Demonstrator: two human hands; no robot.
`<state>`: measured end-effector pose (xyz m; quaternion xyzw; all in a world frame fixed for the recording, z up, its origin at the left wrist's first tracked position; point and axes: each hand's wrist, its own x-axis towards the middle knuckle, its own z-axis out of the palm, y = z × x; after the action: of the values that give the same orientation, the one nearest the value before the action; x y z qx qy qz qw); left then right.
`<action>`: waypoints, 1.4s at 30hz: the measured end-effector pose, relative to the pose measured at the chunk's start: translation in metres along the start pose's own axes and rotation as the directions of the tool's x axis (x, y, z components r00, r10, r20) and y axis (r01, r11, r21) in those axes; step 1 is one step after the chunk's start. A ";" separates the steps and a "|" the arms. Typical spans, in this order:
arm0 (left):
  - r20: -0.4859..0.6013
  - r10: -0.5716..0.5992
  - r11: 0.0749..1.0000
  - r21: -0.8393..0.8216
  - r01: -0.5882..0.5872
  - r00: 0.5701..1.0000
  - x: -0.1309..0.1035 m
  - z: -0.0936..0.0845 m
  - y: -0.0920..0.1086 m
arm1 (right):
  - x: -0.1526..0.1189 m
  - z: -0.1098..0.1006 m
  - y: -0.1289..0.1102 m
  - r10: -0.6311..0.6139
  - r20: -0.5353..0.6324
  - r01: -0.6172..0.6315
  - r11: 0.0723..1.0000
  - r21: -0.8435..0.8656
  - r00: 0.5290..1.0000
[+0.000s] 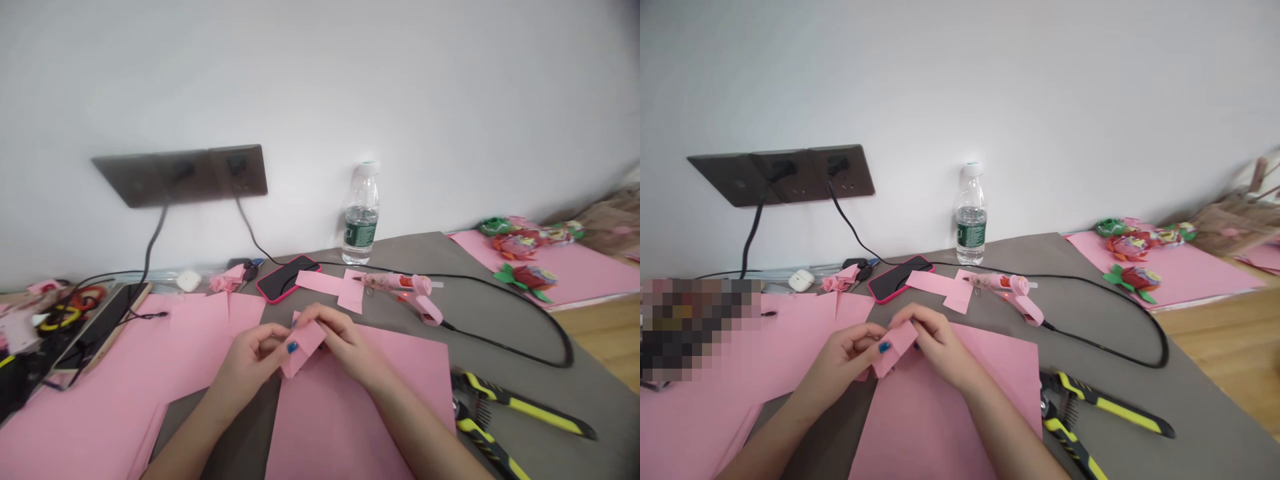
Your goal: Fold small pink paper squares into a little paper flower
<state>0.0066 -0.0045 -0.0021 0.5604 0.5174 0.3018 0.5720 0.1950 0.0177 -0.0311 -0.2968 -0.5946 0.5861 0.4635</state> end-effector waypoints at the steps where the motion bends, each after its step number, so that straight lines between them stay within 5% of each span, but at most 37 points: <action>1: -0.001 0.001 1.000 -0.010 -0.001 1.000 0.000 0.000 -0.001 | 0.000 0.000 0.002 0.024 -0.036 -0.024 0.999 0.023 0.999; 4: -0.033 0.020 1.000 -0.019 -0.021 0.999 0.001 -0.002 -0.002 | 0.001 0.000 0.005 0.052 -0.020 -0.049 0.990 0.131 0.998; 17: -0.028 0.001 1.000 0.025 0.000 1.000 0.001 -0.002 -0.001 | 0.003 0.004 0.000 0.116 -0.033 -0.118 0.990 -0.071 0.993; 33: -0.052 0.012 1.000 0.012 -0.011 0.999 0.001 -0.001 -0.010 | 0.004 0.007 -0.001 0.136 -0.025 -0.135 0.991 0.014 0.990; 42: 0.044 -0.084 0.987 -0.132 0.089 0.995 0.000 0.005 -0.002 | 0.003 0.006 -0.002 0.108 -0.009 -0.108 0.994 -0.035 0.994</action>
<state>0.0112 -0.0068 -0.0049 0.5034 0.5088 0.2999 0.6307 0.1883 0.0175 -0.0277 -0.3387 -0.5863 0.5986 0.4280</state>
